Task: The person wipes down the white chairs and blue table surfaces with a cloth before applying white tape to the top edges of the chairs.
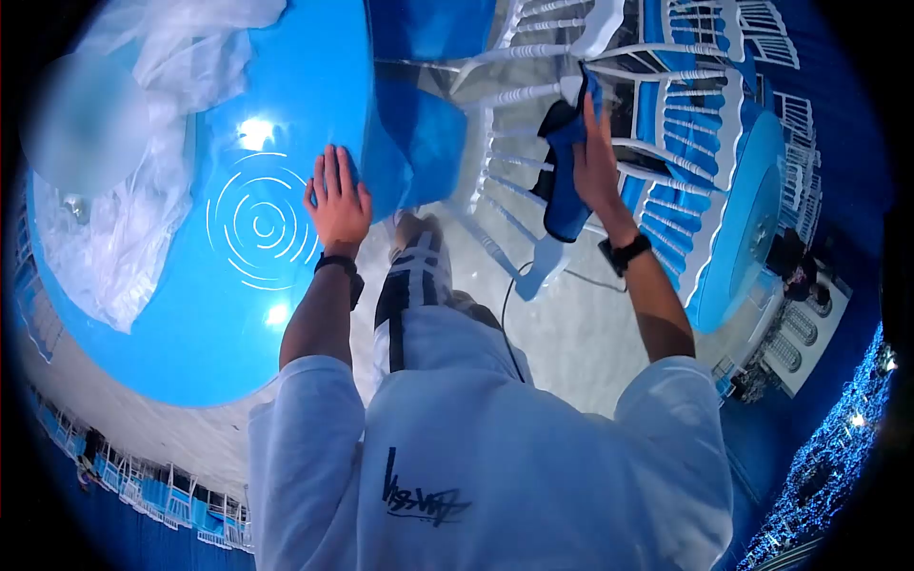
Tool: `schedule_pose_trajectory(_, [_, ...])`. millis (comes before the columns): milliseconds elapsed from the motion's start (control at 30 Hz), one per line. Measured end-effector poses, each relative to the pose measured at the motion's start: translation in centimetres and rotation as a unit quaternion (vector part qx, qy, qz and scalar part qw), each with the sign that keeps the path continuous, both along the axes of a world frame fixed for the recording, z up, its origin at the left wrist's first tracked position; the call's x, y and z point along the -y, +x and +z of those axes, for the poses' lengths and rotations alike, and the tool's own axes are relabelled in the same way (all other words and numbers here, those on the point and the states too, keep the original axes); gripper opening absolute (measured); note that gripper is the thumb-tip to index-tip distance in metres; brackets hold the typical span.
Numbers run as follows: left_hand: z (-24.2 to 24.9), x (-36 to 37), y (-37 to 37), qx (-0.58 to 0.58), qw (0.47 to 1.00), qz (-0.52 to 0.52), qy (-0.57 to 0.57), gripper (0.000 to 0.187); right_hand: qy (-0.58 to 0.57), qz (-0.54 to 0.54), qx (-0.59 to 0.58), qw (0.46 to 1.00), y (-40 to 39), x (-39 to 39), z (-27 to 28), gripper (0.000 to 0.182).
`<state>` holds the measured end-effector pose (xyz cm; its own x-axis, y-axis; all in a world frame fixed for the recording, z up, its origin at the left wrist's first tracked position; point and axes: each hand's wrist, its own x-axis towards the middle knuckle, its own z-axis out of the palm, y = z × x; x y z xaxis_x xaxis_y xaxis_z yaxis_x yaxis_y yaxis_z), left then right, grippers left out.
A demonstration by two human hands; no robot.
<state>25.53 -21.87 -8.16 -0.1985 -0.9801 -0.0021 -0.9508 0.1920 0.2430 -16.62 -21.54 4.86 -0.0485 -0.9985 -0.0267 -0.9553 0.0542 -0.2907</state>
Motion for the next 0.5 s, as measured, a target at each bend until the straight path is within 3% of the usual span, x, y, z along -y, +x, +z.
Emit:
schedule_pose_trajectory(33, [0.0,0.1,0.0,-0.003,1.000,0.000,0.000,0.069,0.006,0.013,0.006,1.000,-0.1,-0.7,0.4,0.074])
schedule_pose_trajectory(133, [0.9,0.1,-0.1,0.004,1.000,-0.006,-0.001,0.069,0.005,-0.077,0.205,0.976,0.4,-3.2,1.2,0.066])
schedule_pose_trajectory(200, [1.4,0.4,0.1,-0.017,1.000,-0.011,0.002,0.069,0.002,-0.187,0.337,0.923,0.8,-5.3,0.6,0.055])
schedule_pose_trajectory(233, [1.6,0.6,-0.1,-0.031,0.999,-0.016,0.002,0.069,-0.011,-0.247,0.462,0.852,0.8,-6.4,-0.3,0.042])
schedule_pose_trajectory(267, [2.6,1.0,-0.5,-0.027,0.999,-0.014,0.010,0.072,0.015,-0.324,0.389,0.862,1.6,-7.2,0.1,0.039])
schedule_pose_trajectory(300, [4.1,1.8,-1.4,-0.104,0.992,0.001,0.077,0.075,0.050,-0.396,0.322,0.859,2.3,-7.9,0.5,0.040])
schedule_pose_trajectory(367, [8.4,2.9,-2.7,-0.243,0.947,0.040,0.207,0.082,0.050,-0.382,0.340,0.858,5.5,-8.6,1.1,0.038])
schedule_pose_trajectory(433, [11.1,3.6,-5.5,-0.366,0.904,-0.045,0.214,0.092,0.051,-0.281,0.480,0.830,9.0,-7.3,2.9,0.037])
schedule_pose_trajectory(500, [12.7,3.7,-8.1,-0.430,0.864,-0.140,0.222,0.088,0.084,-0.166,0.542,0.819,10.8,-6.5,4.3,0.043])
